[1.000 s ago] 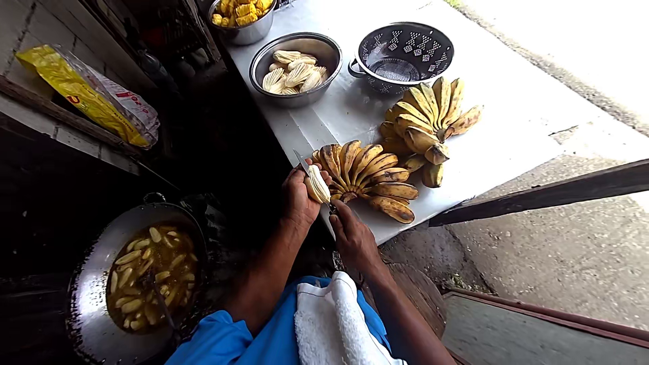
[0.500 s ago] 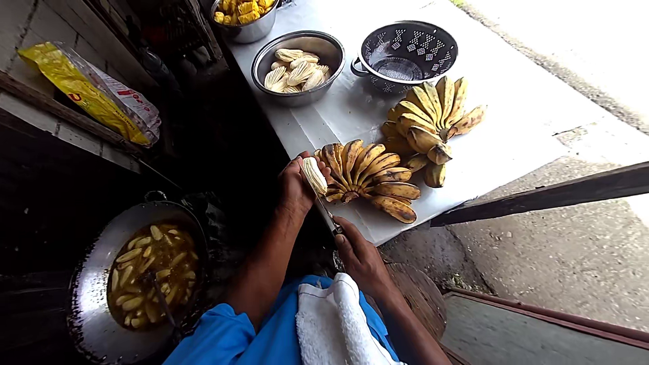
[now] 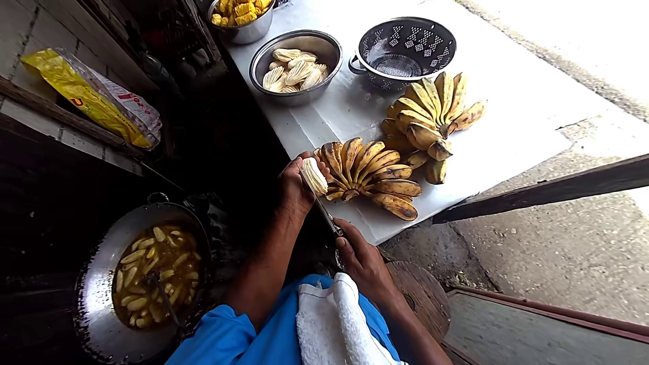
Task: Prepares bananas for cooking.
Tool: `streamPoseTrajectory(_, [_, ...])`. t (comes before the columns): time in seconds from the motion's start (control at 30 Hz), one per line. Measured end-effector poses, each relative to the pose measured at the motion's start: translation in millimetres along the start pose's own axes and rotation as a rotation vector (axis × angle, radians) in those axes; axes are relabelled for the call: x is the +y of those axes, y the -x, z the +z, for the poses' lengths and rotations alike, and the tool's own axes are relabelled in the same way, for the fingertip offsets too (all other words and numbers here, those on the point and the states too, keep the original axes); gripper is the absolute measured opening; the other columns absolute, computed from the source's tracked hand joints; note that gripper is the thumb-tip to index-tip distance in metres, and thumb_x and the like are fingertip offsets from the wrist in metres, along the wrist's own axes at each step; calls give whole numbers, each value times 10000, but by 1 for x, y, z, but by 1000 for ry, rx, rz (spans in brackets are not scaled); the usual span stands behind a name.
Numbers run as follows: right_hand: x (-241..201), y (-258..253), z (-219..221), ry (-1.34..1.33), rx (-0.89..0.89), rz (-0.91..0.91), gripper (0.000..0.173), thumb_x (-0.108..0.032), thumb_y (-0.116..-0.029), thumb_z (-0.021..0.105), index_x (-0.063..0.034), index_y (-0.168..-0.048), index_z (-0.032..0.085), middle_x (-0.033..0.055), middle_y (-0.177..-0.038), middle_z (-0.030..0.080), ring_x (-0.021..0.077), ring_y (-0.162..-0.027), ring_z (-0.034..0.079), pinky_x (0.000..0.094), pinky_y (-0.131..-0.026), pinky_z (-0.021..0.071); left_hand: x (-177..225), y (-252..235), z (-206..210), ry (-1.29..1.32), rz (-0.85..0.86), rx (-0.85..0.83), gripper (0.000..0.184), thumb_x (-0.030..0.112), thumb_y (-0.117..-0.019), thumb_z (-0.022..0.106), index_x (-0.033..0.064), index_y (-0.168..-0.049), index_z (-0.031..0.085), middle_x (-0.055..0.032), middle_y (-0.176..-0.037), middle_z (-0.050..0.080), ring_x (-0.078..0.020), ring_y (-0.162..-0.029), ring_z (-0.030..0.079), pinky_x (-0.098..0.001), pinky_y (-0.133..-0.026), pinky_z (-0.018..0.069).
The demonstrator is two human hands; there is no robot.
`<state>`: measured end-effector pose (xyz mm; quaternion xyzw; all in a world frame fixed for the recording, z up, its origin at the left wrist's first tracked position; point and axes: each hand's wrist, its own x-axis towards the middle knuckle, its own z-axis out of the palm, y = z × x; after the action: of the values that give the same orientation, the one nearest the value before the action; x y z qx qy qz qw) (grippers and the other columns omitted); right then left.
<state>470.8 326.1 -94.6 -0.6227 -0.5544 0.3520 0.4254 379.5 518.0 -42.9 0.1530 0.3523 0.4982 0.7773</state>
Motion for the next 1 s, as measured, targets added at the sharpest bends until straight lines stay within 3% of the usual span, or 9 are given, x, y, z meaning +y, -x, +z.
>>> streamPoseTrajectory(0.3, [4, -27, 2, 2, -7, 15, 466, -411, -1102, 372, -182, -1479, 521, 14, -816, 644, 124, -658, 608, 358, -654, 549, -11, 9, 1, -27, 2, -22, 320, 225, -1116, 271, 66, -1183, 541, -102, -931, 657, -231, -821, 702, -405, -768, 611])
streamPoseTrajectory(0.5, [7, -7, 3, 49, -22, 22, 499, -436, -1100, 356, -165, -1486, 520, 17, -901, 688, 119, -700, 632, 367, -661, 561, -5, 6, -5, -31, 44, -30, 322, 227, -1112, 269, 71, -1191, 538, -103, -950, 660, -233, -823, 696, -397, -759, 607])
streamPoseTrajectory(0.67, [7, -39, 4, 147, -10, 63, 483, -433, -1103, 340, -193, -1487, 510, 63, -862, 684, 201, -744, 655, 453, -725, 548, -19, 13, -3, -38, 78, -17, 270, 189, -1104, 297, 87, -1094, 547, -76, -877, 640, -210, -800, 681, -395, -787, 596])
streamPoseTrajectory(0.83, [11, -23, 5, 178, -12, 71, 499, -438, -1100, 325, -197, -1500, 502, 53, -969, 717, 202, -809, 686, 463, -740, 568, -14, 16, -6, -54, 97, -46, 308, 215, -1107, 285, 102, -1088, 571, -71, -914, 644, -208, -845, 677, -409, -835, 586])
streamPoseTrajectory(1.0, [16, -44, 8, 243, -9, 111, 493, -435, -1103, 322, -200, -1497, 501, 91, -954, 719, 256, -859, 697, 505, -781, 550, -23, 15, -11, -113, 149, -13, 316, 205, -1102, 270, 88, -1166, 556, -95, -983, 653, -232, -925, 675, -441, -900, 562])
